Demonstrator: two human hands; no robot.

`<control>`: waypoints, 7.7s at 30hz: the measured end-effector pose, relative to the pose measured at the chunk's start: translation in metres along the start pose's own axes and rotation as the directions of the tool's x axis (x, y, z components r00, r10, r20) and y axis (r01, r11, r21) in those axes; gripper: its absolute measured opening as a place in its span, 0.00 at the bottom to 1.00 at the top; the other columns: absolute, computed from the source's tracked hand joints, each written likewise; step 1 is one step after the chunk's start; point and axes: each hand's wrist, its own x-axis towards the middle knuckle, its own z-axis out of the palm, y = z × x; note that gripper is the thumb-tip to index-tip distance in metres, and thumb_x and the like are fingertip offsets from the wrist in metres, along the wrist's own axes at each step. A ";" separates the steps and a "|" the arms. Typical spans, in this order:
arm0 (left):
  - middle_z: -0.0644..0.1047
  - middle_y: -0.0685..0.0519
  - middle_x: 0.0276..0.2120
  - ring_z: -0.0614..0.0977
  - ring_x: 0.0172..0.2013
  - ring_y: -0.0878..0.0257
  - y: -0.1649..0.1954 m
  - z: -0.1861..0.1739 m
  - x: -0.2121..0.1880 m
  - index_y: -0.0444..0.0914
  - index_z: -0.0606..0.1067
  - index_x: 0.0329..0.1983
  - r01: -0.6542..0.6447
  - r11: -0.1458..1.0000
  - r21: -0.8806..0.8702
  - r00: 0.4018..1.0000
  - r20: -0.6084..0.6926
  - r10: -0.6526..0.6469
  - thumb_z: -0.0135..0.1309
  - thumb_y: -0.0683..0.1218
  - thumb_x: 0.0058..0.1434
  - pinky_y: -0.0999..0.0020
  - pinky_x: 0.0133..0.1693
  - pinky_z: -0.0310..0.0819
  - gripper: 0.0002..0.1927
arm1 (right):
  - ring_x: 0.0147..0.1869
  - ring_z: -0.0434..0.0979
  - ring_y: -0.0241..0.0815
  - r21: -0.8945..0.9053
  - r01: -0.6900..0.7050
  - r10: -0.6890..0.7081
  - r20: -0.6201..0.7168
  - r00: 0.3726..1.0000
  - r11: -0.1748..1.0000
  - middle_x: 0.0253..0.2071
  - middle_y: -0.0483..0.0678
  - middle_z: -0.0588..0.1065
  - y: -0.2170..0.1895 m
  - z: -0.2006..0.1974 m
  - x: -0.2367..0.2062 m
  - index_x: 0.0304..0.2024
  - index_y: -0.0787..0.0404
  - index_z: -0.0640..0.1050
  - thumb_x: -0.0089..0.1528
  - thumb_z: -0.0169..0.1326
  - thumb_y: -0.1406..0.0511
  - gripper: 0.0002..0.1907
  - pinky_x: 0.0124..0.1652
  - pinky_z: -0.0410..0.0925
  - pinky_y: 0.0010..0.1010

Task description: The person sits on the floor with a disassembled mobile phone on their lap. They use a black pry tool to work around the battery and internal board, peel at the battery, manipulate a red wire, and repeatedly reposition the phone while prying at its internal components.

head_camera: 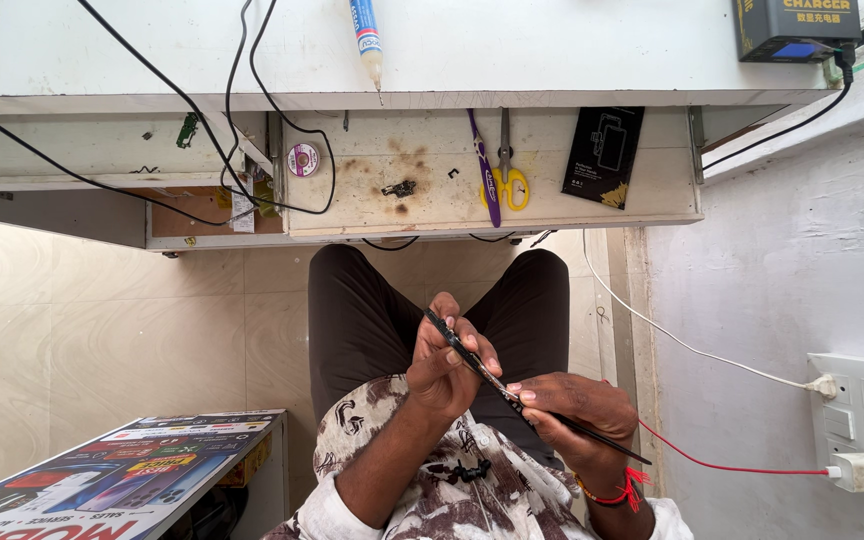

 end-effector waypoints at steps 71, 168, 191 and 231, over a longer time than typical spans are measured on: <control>0.82 0.41 0.43 0.86 0.45 0.38 0.001 -0.001 -0.002 0.39 0.59 0.49 -0.003 1.000 0.011 1.000 0.000 0.003 0.58 0.34 0.64 0.45 0.47 0.86 0.21 | 0.42 0.87 0.43 -0.007 0.016 -0.016 0.014 1.000 1.000 0.41 0.60 0.84 -0.003 0.002 0.000 0.41 0.69 0.84 0.56 0.61 0.79 0.11 0.39 0.77 0.27; 0.81 0.44 0.41 0.86 0.40 0.46 0.002 -0.004 -0.003 0.40 0.61 0.48 0.144 0.979 0.142 0.945 -0.313 -0.093 0.62 0.35 0.60 0.49 0.46 0.84 0.23 | 0.38 0.85 0.47 0.123 -0.367 0.372 -0.017 0.928 0.922 0.62 0.71 0.73 0.013 -0.057 0.000 0.68 0.75 0.61 0.64 0.51 0.73 0.30 0.35 0.75 0.33; 0.82 0.40 0.43 0.86 0.44 0.40 0.004 0.000 -0.014 0.38 0.61 0.50 0.143 0.989 -0.047 0.979 -0.141 -0.149 0.58 0.32 0.61 0.46 0.49 0.85 0.21 | 0.46 0.84 0.57 0.565 -0.306 0.333 0.059 0.941 0.766 0.42 0.67 0.80 0.029 -0.019 -0.015 0.48 0.78 0.79 0.63 0.60 0.75 0.12 0.47 0.78 0.43; 0.82 0.41 0.43 0.86 0.44 0.40 0.000 0.005 -0.022 0.38 0.61 0.49 0.187 0.981 -0.051 0.976 -0.104 -0.191 0.57 0.31 0.62 0.47 0.48 0.85 0.21 | 0.46 0.85 0.58 0.500 -0.281 0.322 0.006 0.947 0.819 0.39 0.66 0.80 0.017 -0.017 -0.017 0.38 0.76 0.80 0.65 0.59 0.74 0.06 0.44 0.79 0.42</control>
